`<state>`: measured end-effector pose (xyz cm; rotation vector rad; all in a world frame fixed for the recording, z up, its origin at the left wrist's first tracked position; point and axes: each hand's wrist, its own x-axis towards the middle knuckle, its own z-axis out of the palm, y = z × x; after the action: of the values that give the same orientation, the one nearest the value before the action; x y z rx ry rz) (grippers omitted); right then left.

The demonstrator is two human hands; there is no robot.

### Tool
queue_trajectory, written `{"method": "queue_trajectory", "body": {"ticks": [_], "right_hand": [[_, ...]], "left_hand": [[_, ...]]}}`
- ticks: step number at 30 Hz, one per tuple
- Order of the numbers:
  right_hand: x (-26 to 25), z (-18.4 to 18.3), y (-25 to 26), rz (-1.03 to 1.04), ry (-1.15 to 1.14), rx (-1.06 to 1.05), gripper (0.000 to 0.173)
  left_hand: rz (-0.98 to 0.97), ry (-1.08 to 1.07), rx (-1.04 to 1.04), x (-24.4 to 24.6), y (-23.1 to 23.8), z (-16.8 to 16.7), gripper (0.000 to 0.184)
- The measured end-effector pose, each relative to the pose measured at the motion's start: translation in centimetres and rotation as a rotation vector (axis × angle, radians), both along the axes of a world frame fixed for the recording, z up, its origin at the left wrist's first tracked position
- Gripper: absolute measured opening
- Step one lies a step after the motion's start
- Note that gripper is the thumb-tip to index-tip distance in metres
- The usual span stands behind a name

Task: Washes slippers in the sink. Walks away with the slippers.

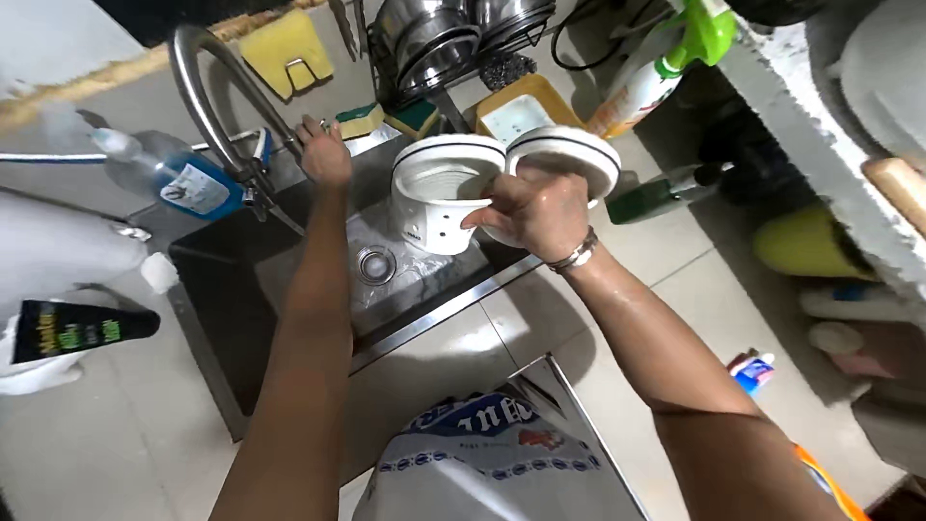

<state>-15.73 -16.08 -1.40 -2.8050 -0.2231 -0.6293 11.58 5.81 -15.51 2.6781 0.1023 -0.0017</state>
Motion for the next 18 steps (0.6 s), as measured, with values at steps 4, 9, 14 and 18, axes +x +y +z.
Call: {"method": "queue_trajectory", "body": {"ticks": [4,9,14,18], "right_hand": [[-0.1,-0.3,0.6,-0.093,-0.058,0.048,0.045],[-1.3,-0.4,1.1,-0.042,0.029,0.045,0.039],[-2.5,-0.2,-0.5,-0.178,-0.064,0.06,0.038],[-3.4,0.7,-2.6,-0.242,-0.006,0.031,0.038]], "left_hand": [[-0.033,0.034,0.11,0.2,0.8,0.9,0.057],[0.046,0.049,0.119,0.3,-0.5,3.1,0.053],[0.106,0.033,0.008,-0.1,-1.0,4.8,0.053],[0.07,0.04,0.034,-1.9,-1.5,4.8,0.055]]}}
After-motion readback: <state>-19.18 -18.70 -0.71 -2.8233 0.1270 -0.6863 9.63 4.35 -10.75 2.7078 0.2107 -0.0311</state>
